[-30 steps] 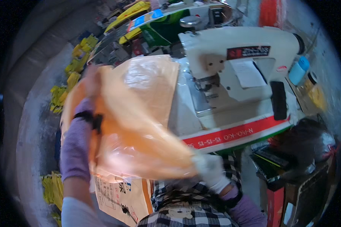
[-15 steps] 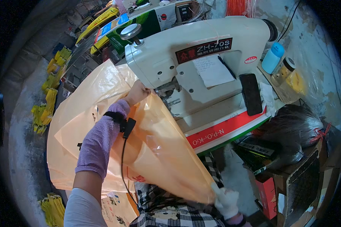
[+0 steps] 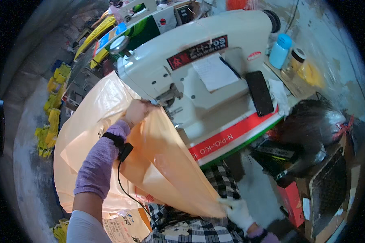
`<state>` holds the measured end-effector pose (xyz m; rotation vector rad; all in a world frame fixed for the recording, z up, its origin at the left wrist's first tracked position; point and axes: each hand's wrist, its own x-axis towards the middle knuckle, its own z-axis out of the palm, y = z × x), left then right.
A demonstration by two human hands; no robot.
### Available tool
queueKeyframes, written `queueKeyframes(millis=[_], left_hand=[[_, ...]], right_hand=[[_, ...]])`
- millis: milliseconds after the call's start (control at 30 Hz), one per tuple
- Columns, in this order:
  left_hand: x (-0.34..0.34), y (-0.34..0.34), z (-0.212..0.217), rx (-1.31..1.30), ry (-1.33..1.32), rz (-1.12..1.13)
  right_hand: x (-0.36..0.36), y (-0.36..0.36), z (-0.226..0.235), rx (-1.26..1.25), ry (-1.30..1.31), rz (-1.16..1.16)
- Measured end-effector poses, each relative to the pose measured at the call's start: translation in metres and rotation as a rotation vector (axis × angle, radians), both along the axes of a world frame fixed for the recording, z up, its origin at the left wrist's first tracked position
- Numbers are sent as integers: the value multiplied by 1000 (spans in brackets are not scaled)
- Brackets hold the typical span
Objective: Sewing and folding industrial-sized plastic/woven bags using a workstation sewing machine.
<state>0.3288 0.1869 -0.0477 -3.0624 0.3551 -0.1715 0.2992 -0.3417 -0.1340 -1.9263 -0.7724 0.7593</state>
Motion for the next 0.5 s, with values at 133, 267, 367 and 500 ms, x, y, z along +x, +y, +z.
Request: queueKeyframes(millis=[133, 267, 367, 500], left_hand=[[3, -47, 13, 299, -202, 456], [-98, -146, 4, -726, 464, 17], [-138, -156, 27, -46, 504, -19], [-118, -141, 49, -105, 915, 374]], right_hand=[[19, 69, 3, 86, -102, 198], [4, 93, 18, 184, -9, 93], [-4, 93, 48, 153, -12, 100], [-12, 99, 53, 303, -45, 46]])
